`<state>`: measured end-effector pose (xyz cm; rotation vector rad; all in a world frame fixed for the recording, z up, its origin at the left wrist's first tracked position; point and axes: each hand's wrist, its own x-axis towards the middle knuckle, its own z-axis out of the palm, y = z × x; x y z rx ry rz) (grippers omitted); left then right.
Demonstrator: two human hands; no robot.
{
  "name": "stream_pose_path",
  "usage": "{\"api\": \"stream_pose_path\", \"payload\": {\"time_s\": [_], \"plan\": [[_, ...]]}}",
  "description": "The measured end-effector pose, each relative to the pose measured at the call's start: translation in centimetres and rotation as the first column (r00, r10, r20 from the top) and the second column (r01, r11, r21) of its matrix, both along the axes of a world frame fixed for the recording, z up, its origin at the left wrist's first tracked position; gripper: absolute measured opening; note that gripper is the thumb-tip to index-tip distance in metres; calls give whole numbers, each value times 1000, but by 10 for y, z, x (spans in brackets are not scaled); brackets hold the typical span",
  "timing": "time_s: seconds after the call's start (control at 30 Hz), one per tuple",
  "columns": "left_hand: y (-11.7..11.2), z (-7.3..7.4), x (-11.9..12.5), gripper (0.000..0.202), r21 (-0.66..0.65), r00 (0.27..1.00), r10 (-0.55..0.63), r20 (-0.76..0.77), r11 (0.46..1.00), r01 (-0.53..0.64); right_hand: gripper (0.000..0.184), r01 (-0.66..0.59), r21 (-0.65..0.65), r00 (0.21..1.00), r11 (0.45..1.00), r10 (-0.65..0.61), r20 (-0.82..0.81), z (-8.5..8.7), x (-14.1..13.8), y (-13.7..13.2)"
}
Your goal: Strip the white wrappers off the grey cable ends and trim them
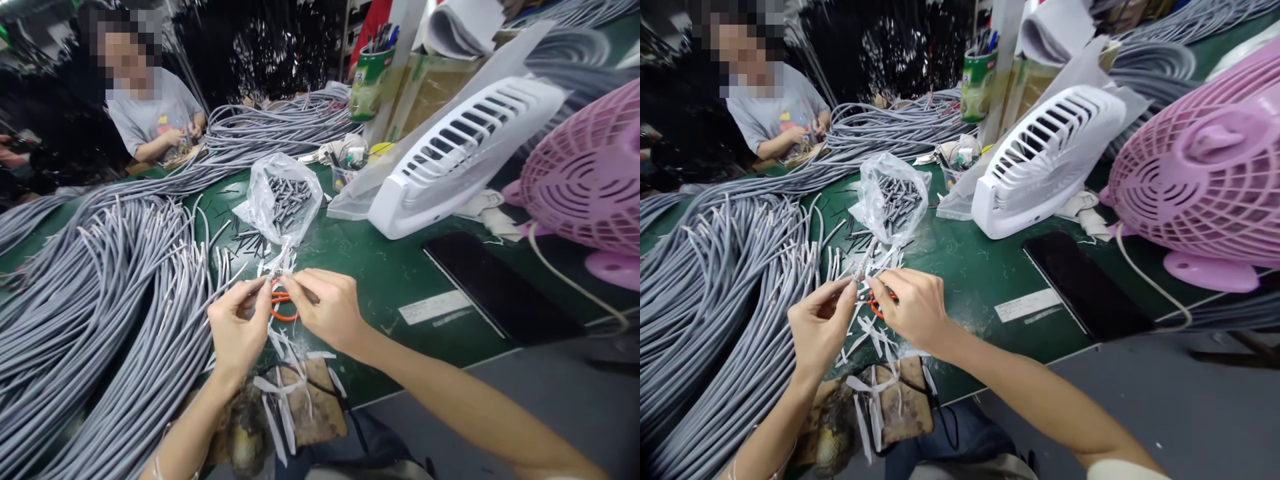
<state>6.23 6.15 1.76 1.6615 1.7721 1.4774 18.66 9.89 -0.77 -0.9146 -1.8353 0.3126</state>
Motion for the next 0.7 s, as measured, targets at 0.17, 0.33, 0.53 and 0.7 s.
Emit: {"api": "stream_pose_path", "payload": {"time_s": [0.17, 0.33, 0.53, 0.7], "plan": [[-2, -3, -1, 16, 3, 997, -45, -60, 999, 45, 35, -42, -71, 999, 997, 39, -37, 2, 1, 2], [-2, -6, -1, 15, 65, 978, -29, -207, 997, 44, 40, -169, -291, 984, 942, 145, -104, 3, 2, 2], [-1, -4, -1, 14, 58, 964, -31, -263, 997, 47, 31, 3, 77, 1000, 997, -1, -14, -2, -1, -3], [-1, -6, -2, 15, 148, 941, 5, -338, 988, 48, 34, -15, 47, 1000, 999, 16, -22, -4, -4, 1]]}}
